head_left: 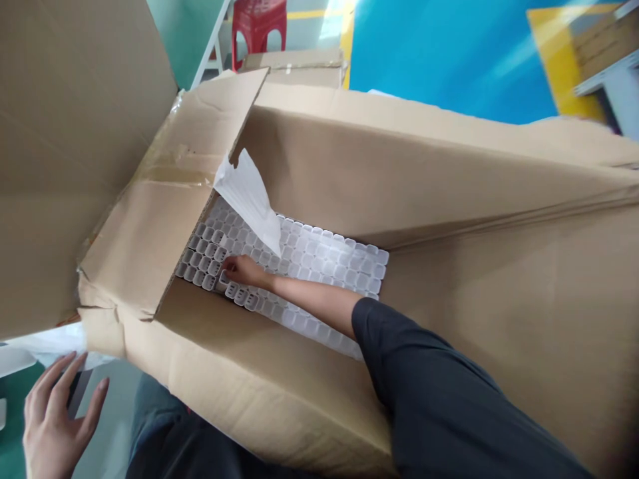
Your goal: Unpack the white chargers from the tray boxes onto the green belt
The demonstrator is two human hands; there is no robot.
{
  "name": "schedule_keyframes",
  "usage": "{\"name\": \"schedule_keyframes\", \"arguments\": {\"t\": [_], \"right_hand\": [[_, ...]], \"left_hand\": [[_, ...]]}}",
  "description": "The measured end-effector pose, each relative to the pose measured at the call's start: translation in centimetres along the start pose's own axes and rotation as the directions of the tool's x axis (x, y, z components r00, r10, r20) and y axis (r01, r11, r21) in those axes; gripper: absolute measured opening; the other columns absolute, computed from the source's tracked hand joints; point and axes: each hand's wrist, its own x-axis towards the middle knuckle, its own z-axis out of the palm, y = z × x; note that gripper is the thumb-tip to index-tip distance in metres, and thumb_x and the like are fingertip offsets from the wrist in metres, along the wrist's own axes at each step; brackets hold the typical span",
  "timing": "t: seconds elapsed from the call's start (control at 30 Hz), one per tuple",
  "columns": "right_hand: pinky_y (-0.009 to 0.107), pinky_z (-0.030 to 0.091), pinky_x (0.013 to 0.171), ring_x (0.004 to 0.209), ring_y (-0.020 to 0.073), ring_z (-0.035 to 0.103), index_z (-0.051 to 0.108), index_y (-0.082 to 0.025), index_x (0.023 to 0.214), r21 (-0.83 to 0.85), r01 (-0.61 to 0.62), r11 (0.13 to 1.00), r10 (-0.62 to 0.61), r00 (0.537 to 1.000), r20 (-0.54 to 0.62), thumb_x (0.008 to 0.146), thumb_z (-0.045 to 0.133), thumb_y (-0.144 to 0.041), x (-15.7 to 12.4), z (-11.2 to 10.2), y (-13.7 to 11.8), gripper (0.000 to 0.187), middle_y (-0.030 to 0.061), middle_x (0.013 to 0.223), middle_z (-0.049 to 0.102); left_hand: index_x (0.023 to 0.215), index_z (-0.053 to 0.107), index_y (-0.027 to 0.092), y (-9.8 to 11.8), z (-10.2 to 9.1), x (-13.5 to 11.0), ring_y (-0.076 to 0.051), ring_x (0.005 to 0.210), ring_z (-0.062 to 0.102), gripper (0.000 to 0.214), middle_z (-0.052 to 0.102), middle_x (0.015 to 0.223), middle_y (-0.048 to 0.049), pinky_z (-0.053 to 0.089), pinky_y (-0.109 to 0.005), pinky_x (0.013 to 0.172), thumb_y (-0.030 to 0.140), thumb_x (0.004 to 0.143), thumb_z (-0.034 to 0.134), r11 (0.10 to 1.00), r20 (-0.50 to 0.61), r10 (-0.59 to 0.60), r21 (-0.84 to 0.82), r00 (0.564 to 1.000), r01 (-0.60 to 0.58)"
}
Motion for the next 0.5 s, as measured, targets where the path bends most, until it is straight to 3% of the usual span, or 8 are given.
{"name": "schedule_keyframes", "arguments": {"t": [0.1,0.23,0.5], "right_hand": [[0.023,0.044,0.075,0.083,0.0156,0.065,0.070,-0.011,0.101,-0.020,0.036,0.999,-0.037,0.999,-0.030,0.089,0.060,-0.016,-0.2,-0.3,-0.2,0.017,0.0091,0.096,0.073],[0.023,0.044,0.074,0.080,0.0152,0.066,0.073,-0.014,0.097,-0.028,0.087,0.996,-0.086,0.996,0.024,0.090,0.060,-0.020,-0.4,0.6,-0.4,0.016,0.0057,0.092,0.075],[0.023,0.047,0.077,0.088,0.0182,0.070,0.074,-0.017,0.105,-0.029,0.073,0.997,-0.070,0.993,0.092,0.096,0.056,-0.030,-0.5,1.8,-0.1,0.024,0.0056,0.102,0.077]], "left_hand": [[0.147,0.044,0.030,0.4,0.0,0.2,-0.035,0.137,0.043,0.067,0.045,0.151,-0.0065,0.030,-0.053,0.119,0.032,0.085,0.068,0.998,-0.052,-0.015,0.052,0.999,0.018],[0.147,0.045,0.029,0.5,0.0,0.3,-0.035,0.136,0.044,0.067,0.047,0.149,-0.0074,0.030,-0.054,0.119,0.033,0.085,0.068,0.998,-0.062,0.008,0.070,0.998,-0.004],[0.148,0.043,0.030,0.4,-0.1,0.3,-0.035,0.135,0.046,0.069,0.046,0.149,-0.0077,0.031,-0.054,0.118,0.031,0.084,0.070,0.996,-0.052,0.015,0.084,0.999,-0.011]]}}
